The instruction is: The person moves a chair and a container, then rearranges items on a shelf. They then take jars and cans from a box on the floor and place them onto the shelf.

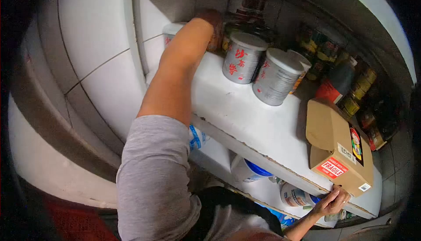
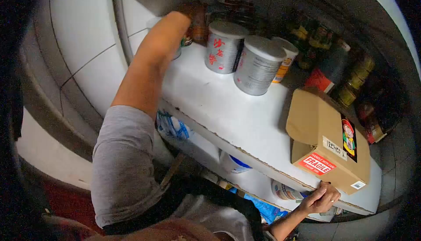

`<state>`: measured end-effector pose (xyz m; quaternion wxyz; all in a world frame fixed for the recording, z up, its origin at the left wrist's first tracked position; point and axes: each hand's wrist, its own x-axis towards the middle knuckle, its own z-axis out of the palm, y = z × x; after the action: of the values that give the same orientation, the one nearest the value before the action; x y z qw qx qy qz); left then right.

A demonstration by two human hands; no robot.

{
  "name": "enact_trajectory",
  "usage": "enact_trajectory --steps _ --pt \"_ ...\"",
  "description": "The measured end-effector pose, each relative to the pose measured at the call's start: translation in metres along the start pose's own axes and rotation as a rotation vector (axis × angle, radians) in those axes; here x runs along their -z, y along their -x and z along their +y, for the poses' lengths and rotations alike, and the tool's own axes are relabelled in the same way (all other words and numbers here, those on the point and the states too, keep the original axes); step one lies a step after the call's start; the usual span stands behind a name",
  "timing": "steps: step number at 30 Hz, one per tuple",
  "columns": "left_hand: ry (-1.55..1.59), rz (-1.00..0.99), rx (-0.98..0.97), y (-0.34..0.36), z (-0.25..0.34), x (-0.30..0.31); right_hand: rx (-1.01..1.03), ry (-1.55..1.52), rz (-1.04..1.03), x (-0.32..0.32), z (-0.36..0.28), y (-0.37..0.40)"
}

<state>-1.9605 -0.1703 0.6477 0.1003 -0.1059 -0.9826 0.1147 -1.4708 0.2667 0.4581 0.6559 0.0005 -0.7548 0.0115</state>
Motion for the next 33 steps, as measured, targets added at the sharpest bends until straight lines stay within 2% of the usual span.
enact_trajectory --steps 3,5,10,15,17,19,21,23,25,26,28,29,31,33 --pt "0.048 0.116 0.040 -0.027 0.001 -0.026 0.002 -0.007 -0.025 0.001 0.001 0.000" --pt "0.120 0.191 -0.019 -0.037 -0.003 -0.031 0.023 -0.012 -0.029 0.001 -0.001 0.000" --pt "0.337 0.313 -0.337 -0.042 -0.002 -0.025 -0.022 -0.024 -0.019 -0.001 0.000 0.003" --pt "0.340 0.528 -0.698 -0.059 0.010 -0.025 -0.034 -0.054 0.029 -0.003 -0.007 -0.002" --pt "0.430 0.583 -0.757 -0.003 0.016 0.001 -0.024 -0.052 0.010 -0.002 -0.007 -0.004" --pt "0.291 0.458 -0.548 0.069 0.016 0.041 -0.024 -0.074 0.008 -0.001 0.001 0.001" --pt "0.308 0.393 -0.163 0.147 0.025 0.075 -0.019 -0.039 -0.029 0.001 0.005 0.005" --pt "0.254 0.437 0.285 0.209 0.020 0.068 -0.003 -0.017 -0.027 -0.001 0.002 0.003" --pt "0.264 0.839 0.405 0.235 0.010 0.023 -0.013 -0.044 0.018 -0.002 -0.003 0.001" --pt "0.260 0.831 0.399 0.238 0.011 0.015 -0.016 -0.044 0.019 -0.001 -0.001 0.002" --pt "0.392 0.635 0.558 0.242 0.013 0.006 -0.021 -0.039 0.017 -0.002 -0.001 0.002" --pt "0.387 0.632 0.553 0.237 0.016 0.003 -0.019 -0.032 0.022 -0.002 -0.002 0.002" --pt "0.395 0.777 0.544 0.227 0.025 -0.005 -0.026 -0.044 0.008 -0.001 -0.003 0.000" --pt "0.436 0.819 0.506 0.229 0.027 -0.010 0.000 -0.047 0.008 -0.001 -0.003 0.000"
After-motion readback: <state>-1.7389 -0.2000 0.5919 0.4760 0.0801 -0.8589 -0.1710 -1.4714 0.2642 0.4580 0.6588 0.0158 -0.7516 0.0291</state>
